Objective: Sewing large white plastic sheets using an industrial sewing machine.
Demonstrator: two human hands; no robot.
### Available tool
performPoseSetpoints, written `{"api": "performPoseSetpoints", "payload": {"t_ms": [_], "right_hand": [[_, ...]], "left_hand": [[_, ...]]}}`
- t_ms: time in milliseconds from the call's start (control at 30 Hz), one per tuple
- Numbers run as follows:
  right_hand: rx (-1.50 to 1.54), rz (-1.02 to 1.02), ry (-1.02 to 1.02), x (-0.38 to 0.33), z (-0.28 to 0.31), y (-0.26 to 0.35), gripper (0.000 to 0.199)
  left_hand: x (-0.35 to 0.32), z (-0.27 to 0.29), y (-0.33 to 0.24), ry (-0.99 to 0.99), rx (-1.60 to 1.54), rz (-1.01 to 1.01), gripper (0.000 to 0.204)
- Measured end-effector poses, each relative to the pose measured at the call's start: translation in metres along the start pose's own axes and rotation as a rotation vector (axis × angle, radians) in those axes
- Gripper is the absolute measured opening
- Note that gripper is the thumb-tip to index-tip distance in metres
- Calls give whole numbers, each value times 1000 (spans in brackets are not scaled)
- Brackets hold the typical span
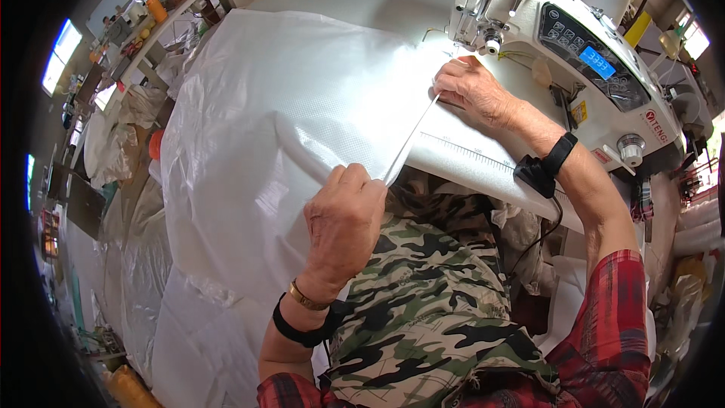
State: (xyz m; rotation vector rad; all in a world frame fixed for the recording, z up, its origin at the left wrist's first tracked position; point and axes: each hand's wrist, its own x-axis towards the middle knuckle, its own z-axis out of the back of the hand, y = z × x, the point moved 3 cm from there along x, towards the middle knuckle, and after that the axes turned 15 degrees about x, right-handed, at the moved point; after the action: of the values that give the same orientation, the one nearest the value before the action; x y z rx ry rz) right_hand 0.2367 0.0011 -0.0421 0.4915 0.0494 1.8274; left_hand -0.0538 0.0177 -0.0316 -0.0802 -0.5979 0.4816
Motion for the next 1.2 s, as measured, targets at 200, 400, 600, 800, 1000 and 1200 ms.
{"api": "performPoseSetpoints", "payload": {"t_ms": [200, 400, 600, 800, 1000, 1200], "right_hand": [[108, -64, -13, 0, -2, -9, 7], [164, -24, -45, 6, -3, -11, 6], [70, -75, 36, 4, 5, -10, 9], [-193, -156, 19, 1, 0, 11, 22], [-195, -420, -280, -15, -10, 22, 40], [-73, -619, -334, -27, -19, 18, 41]], "left_hand": [[-4, 8, -7, 96, 164, -70, 23], [-13, 2, -5, 178, -54, -12, 41], [-14, -16, -21, 277, -61, -96, 39], [-19, -41, -35, 273, -186, -126, 24], [-19, -48, -43, 289, -329, -156, 25], [-27, -51, -38, 219, -417, -97, 31]]}}
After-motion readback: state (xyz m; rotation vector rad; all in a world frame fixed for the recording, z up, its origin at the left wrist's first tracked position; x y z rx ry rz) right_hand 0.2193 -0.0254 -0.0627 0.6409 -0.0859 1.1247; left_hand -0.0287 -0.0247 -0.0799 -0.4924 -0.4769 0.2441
